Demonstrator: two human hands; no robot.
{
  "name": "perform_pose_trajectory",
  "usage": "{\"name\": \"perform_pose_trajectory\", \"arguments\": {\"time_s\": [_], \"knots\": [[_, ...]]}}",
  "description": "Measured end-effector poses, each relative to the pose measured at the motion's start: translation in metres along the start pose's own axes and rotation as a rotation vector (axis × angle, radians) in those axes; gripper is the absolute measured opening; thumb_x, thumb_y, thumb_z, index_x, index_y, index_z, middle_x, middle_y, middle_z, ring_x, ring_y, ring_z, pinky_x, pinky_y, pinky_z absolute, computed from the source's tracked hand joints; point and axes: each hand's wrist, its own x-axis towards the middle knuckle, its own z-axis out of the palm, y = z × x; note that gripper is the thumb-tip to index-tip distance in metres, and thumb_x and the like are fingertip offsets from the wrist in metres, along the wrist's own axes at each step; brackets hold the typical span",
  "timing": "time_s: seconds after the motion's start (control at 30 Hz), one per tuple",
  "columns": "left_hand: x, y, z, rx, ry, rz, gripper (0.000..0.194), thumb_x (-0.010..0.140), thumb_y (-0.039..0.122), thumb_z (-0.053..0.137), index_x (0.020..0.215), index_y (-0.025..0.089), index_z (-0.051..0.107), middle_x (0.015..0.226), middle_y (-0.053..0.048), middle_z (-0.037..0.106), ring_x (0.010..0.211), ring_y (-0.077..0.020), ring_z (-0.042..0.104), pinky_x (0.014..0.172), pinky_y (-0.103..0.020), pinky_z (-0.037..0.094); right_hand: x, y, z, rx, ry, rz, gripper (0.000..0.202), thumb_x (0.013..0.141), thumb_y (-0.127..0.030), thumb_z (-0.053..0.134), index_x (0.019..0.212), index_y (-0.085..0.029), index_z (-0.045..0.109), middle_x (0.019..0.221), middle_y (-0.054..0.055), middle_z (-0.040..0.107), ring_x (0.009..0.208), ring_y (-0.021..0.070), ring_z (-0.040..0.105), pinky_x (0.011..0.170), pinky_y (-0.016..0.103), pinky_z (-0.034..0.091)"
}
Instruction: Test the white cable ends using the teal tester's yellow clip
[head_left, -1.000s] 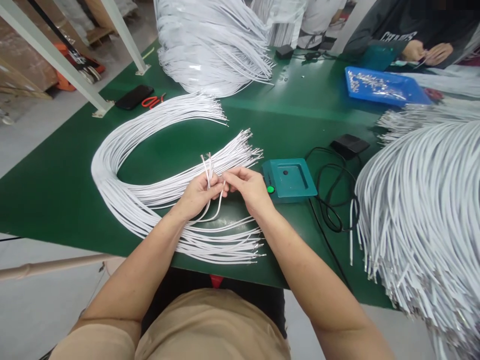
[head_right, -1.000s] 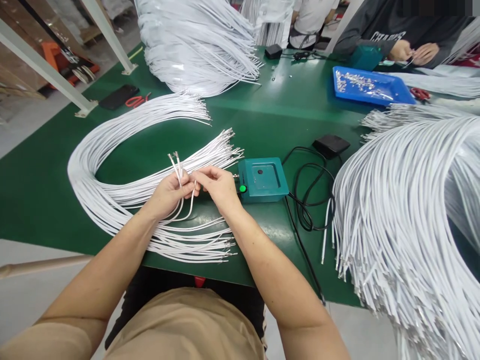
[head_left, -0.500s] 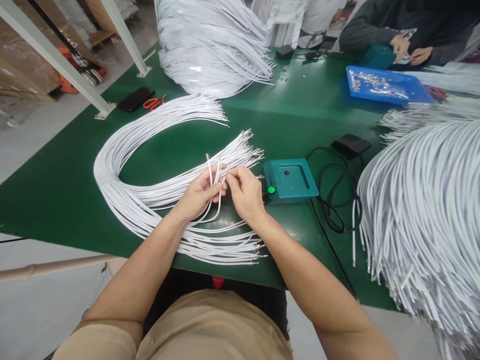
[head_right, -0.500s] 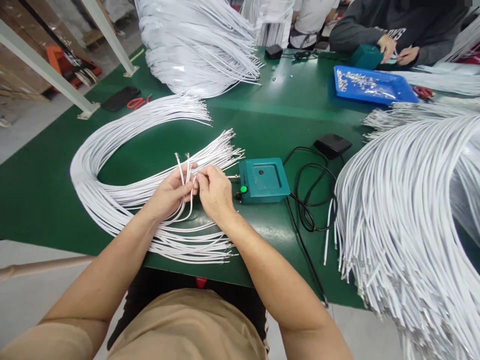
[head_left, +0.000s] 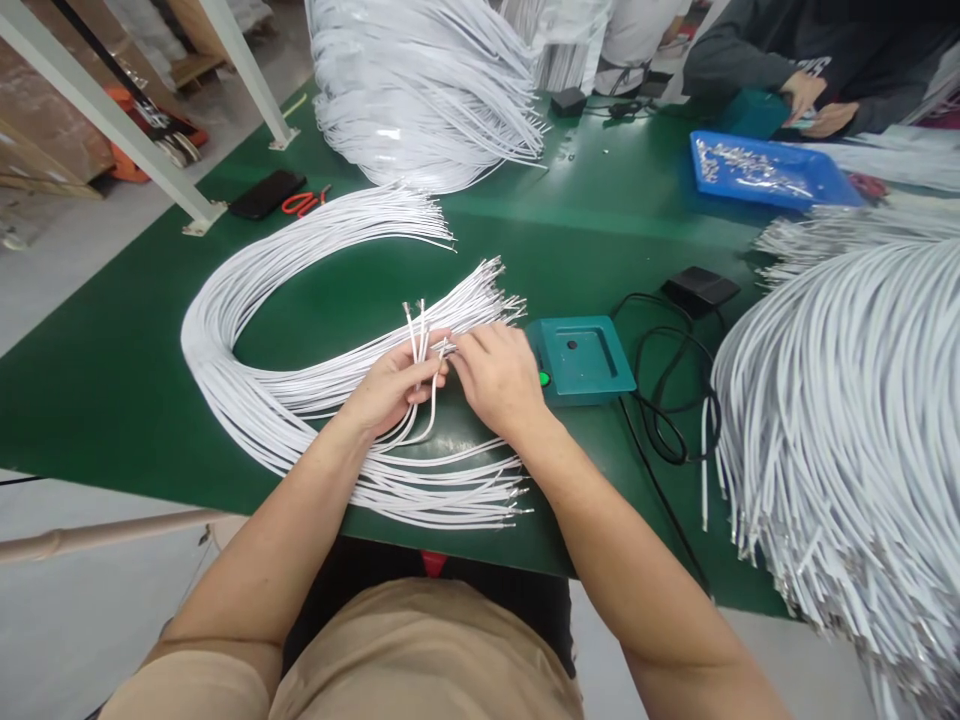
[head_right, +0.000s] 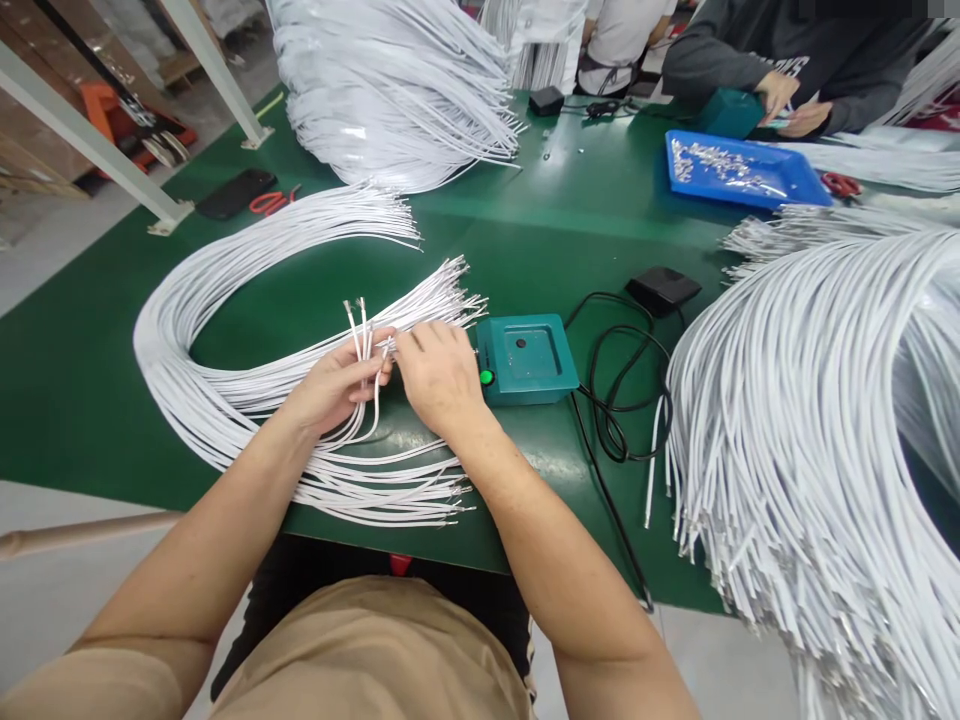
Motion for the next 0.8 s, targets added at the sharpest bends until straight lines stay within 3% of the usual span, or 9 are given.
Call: {"name": "perform_pose_trajectory", "arguments": {"time_s": [0.1,0.27,0.53,0.8], "knots": [[0.002,-0.004,0.001,0.121,0.033,0.056,0.050,0.073,0.023,0.073,0.120,0.018,0.058,0.077,-0.001,0.059,0.065,-0.0072,0.056,0.039,-0.010,0.028,0.000,0.011,-0.007,-0.072,-0.074,0.114,0.020,0.091,-0.021,0.044,0.096,-0.014,0.062,0.094,0.011,0.067,0.090,0.0246,0.052,0.091,0.039,0.029],[0.007,-0.011,0.001,0.340,0.076,0.110,0.052,0.073,0.029,0.071,0.122,0.017,0.056,0.078,-0.002,0.062,0.067,-0.0112,0.061,0.037,-0.013,0.032,-0.002,0.025,-0.014,-0.075,-0.227,0.088,0.016,0.086,-0.014,0.048,0.084,-0.016,0.064,0.082,0.009,0.070,0.079,0.0213,0.056,0.097,0.039,0.025],[0.010,-0.014,0.005,0.507,0.105,0.095,0.050,0.075,0.027,0.066,0.121,0.014,0.054,0.075,-0.002,0.062,0.068,-0.0140,0.064,0.038,-0.014,0.037,0.002,0.031,-0.016,-0.081,-0.238,0.026,0.015,0.079,-0.008,0.051,0.081,-0.016,0.064,0.078,0.008,0.068,0.083,0.0223,0.051,0.087,0.035,0.031],[0.012,-0.019,0.003,0.645,0.118,0.087,0.047,0.076,0.028,0.063,0.120,0.013,0.058,0.075,-0.004,0.066,0.069,-0.0159,0.066,0.040,-0.016,0.042,0.003,0.029,-0.016,-0.065,-0.239,0.048,0.016,0.080,-0.010,0.051,0.078,-0.017,0.066,0.069,0.007,0.065,0.079,0.0215,0.050,0.092,0.038,0.032]]}}
